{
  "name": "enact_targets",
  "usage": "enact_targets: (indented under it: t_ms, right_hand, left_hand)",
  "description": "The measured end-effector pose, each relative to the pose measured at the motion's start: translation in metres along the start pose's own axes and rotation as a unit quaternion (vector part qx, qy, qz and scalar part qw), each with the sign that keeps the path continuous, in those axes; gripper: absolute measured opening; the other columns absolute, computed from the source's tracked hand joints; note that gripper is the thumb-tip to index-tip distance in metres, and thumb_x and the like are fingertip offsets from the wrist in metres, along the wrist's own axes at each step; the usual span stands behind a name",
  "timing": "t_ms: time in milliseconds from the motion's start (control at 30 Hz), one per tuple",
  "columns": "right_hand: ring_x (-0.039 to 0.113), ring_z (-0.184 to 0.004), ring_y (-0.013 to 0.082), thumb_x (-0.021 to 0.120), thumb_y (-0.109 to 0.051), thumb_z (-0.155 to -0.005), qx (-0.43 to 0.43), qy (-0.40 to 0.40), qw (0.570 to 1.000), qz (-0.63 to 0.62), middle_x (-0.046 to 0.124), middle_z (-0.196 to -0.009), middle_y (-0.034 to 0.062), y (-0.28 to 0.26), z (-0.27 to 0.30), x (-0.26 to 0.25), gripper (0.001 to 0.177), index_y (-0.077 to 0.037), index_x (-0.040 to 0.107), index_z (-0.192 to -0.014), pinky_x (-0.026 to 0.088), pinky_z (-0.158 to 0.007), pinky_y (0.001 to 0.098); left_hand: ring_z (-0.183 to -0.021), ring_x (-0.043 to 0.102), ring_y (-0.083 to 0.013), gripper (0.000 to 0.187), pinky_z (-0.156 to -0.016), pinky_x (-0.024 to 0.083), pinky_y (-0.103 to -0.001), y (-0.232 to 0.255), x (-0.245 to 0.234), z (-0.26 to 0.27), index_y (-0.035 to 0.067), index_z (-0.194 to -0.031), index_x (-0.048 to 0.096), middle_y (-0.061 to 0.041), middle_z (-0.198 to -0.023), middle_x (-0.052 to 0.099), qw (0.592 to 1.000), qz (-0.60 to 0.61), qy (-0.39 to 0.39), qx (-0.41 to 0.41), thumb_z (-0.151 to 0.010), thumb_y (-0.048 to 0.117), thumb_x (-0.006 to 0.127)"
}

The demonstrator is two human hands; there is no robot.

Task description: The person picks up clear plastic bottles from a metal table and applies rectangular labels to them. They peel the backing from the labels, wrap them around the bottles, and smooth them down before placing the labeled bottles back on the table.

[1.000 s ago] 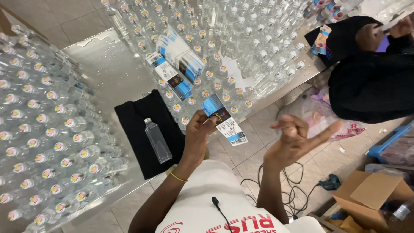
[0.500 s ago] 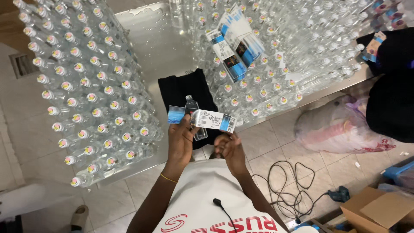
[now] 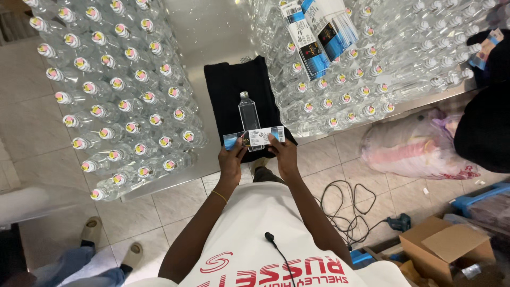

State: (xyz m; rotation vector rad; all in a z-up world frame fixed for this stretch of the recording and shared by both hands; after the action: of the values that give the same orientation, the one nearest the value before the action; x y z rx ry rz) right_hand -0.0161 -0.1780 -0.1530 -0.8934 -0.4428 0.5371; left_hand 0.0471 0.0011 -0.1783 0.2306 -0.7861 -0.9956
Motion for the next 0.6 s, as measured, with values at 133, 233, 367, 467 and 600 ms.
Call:
enact_targets:
  t_ms: [133, 233, 367, 467, 600]
  right_hand:
    - [0.074, -0.079, 0.0178, 0.098, -0.025, -0.09, 0.013, 0.017, 0.999, 0.04, 0.073, -0.088, 0.014, 0.013, -0.017, -0.007, 0.038, 0.006, 0.079, -0.103, 0.065, -0.082, 0.0323]
    - [0.077, -0.081, 0.0165, 0.098, -0.025, -0.09, 0.019, 0.02, 0.998, 0.061, 0.073, -0.085, 0.0093, 0.019, -0.025, -0.007, 0.033, 0.002, 0.08, -0.1, 0.064, -0.087, 0.0326]
    - [0.081, -0.098, 0.0271, 0.097, -0.036, -0.092, 0.009, -0.01, 0.994, 0.105, 0.079, -0.092, 0.0167, 0.024, -0.029, -0.003, 0.039, -0.001, 0.083, -0.103, 0.062, -0.093, 0.0435]
    - [0.081, -0.098, 0.0253, 0.096, -0.035, -0.093, 0.013, -0.018, 0.994, 0.106, 0.079, -0.092, 0.0141, 0.033, -0.037, -0.007, 0.036, -0.003, 0.083, -0.102, 0.062, -0.096, 0.0427]
    - [0.08, -0.1, 0.0287, 0.095, -0.033, -0.096, 0.009, -0.038, 0.994, 0.1, 0.076, -0.092, 0.0178, 0.04, -0.042, -0.011, 0.037, 0.001, 0.083, -0.104, 0.064, -0.095, 0.0465]
  left_hand:
    - [-0.097, 0.073, -0.0174, 0.027, -0.107, 0.065, -0.04, -0.035, -0.026, -0.032, 0.005, -0.112, 0.068, -0.002, -0.099, 0.069, 0.999, -0.02, 0.032, 0.003, -0.097, 0.013, 0.089]
    - [-0.1, 0.074, -0.0221, 0.032, -0.105, 0.067, -0.043, -0.042, -0.032, -0.043, 0.004, -0.116, 0.068, -0.006, -0.101, 0.069, 0.998, -0.037, 0.053, 0.009, -0.096, 0.016, 0.091]
    - [-0.099, 0.076, -0.0243, 0.033, -0.104, 0.068, -0.046, -0.043, -0.031, -0.044, 0.001, -0.118, 0.066, -0.008, -0.101, 0.071, 0.997, -0.021, 0.074, 0.001, -0.098, 0.014, 0.089]
    - [-0.097, 0.077, -0.025, 0.034, -0.103, 0.069, -0.047, -0.053, -0.041, -0.054, 0.002, -0.119, 0.065, -0.008, -0.1, 0.071, 0.996, -0.02, 0.083, 0.001, -0.098, 0.014, 0.089]
    - [-0.102, 0.077, -0.0333, 0.033, -0.104, 0.07, -0.054, -0.061, -0.051, -0.063, -0.002, -0.12, 0.063, -0.015, -0.103, 0.071, 0.997, -0.029, 0.076, 0.004, -0.101, 0.012, 0.085]
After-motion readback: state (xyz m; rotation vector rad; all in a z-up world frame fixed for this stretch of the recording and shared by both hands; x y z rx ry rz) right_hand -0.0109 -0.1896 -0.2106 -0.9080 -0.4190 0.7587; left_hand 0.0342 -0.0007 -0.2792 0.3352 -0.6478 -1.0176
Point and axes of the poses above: each hand's wrist, its own z-axis away from the middle knuckle, its own x-axis out of the palm, y = z × x, the point moved 6 cm from there along -z, towards the middle knuckle
